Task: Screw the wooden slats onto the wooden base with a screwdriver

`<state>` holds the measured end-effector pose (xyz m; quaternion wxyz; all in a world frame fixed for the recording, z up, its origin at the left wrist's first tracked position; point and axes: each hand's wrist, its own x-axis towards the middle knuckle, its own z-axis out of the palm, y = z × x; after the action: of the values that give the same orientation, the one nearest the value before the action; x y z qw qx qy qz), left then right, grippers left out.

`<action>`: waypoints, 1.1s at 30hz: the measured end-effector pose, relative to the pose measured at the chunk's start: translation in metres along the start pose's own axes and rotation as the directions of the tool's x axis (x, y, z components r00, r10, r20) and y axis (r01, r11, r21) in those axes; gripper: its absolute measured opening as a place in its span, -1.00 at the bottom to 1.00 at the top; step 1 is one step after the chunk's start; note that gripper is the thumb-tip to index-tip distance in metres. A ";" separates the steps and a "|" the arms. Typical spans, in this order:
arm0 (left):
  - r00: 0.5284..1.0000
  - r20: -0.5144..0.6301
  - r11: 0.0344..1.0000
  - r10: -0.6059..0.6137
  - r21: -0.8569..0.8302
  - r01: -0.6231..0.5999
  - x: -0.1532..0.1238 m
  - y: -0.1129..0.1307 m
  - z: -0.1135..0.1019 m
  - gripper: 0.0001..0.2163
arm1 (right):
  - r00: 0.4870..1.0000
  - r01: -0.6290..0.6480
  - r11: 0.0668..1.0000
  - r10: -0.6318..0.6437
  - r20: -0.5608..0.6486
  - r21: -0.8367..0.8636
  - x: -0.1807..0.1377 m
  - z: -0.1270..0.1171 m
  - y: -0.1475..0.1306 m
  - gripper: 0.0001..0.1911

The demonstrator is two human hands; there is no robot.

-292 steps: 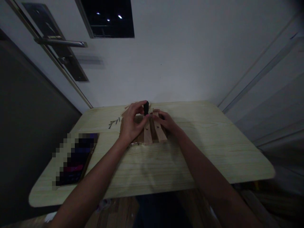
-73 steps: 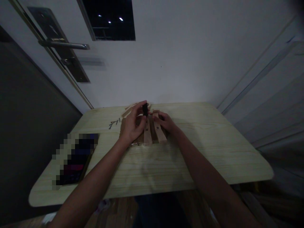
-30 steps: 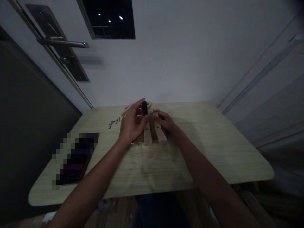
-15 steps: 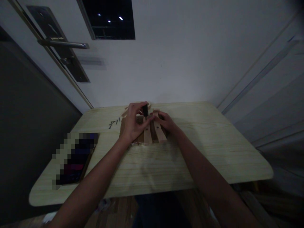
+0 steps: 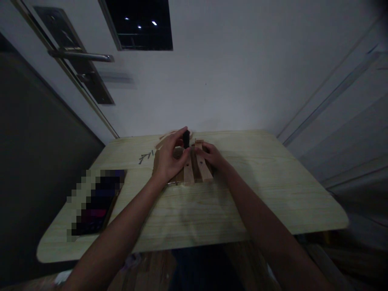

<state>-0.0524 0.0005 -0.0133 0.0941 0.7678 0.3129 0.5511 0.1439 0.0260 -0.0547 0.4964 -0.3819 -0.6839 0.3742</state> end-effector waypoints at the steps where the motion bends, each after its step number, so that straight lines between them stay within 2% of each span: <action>1: 1.000 0.003 1.000 -0.008 0.004 0.008 0.000 0.001 -0.001 -0.43 | 1.000 -0.004 1.000 0.004 0.003 -0.001 0.000 0.000 0.001 -0.50; 10: 1.000 0.004 0.999 -0.023 -0.044 0.023 -0.001 0.002 0.000 -0.39 | 1.000 -0.024 1.000 0.024 -0.009 0.007 -0.001 0.001 -0.003 -0.48; 17: 0.999 0.031 0.997 0.026 -0.075 -0.024 0.001 0.003 0.001 -0.52 | 1.000 -0.009 1.000 0.009 0.001 0.000 -0.001 0.000 0.000 -0.52; 25: 0.995 -0.051 0.994 0.088 0.068 -0.084 0.006 0.002 -0.001 -0.54 | 1.000 -0.021 1.000 0.021 -0.002 -0.003 0.000 0.000 -0.002 -0.49; 33: 0.996 -0.028 0.996 0.090 0.002 -0.090 0.005 0.003 0.001 -0.56 | 1.000 -0.027 1.000 0.027 -0.004 0.004 -0.001 0.000 -0.003 -0.47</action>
<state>-0.0496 0.0015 -0.0086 0.0645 0.7732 0.2796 0.5655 0.1433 0.0242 -0.0527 0.4936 -0.3910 -0.6768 0.3813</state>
